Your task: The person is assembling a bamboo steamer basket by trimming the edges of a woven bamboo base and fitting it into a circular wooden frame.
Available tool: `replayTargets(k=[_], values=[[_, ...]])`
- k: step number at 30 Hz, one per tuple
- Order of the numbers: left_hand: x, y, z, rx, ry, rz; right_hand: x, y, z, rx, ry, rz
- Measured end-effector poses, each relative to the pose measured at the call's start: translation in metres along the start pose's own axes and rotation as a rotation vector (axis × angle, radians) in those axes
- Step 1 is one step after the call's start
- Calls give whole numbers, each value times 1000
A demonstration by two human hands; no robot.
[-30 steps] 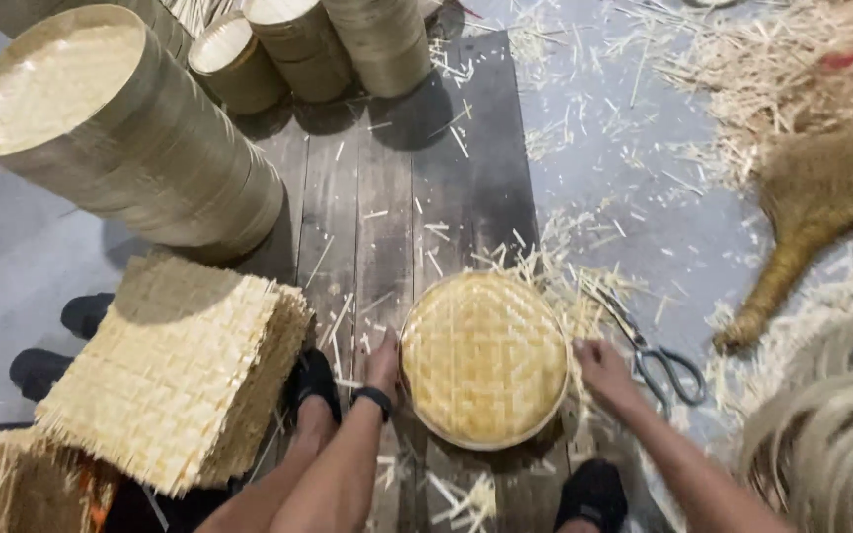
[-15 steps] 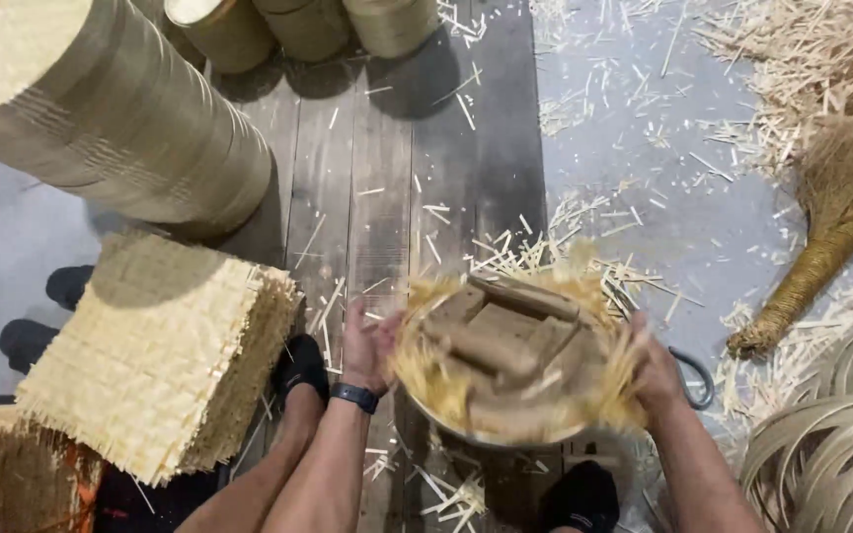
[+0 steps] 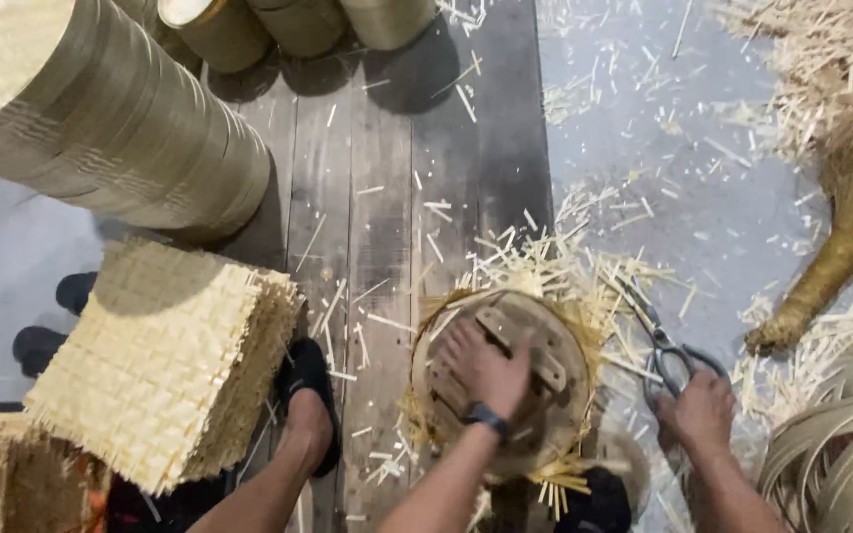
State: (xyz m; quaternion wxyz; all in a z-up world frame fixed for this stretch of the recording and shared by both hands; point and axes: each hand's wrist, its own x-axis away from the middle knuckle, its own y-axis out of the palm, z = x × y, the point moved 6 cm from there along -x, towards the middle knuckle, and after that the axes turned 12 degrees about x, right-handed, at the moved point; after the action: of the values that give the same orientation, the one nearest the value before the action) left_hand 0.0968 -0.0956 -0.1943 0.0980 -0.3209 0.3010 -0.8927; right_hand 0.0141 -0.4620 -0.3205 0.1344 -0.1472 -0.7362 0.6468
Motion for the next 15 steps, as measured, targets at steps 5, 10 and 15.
replayTargets(k=[5, 10, 15], values=[[5, 38, 19, -222, 113, -88, -16, 49, 47, 98, 101, -366], [23, 53, -17, -248, 668, -189, -7, 54, 53, -28, 128, -695], [26, 55, -33, -155, 741, -101, 40, -4, 14, -198, 137, -942]])
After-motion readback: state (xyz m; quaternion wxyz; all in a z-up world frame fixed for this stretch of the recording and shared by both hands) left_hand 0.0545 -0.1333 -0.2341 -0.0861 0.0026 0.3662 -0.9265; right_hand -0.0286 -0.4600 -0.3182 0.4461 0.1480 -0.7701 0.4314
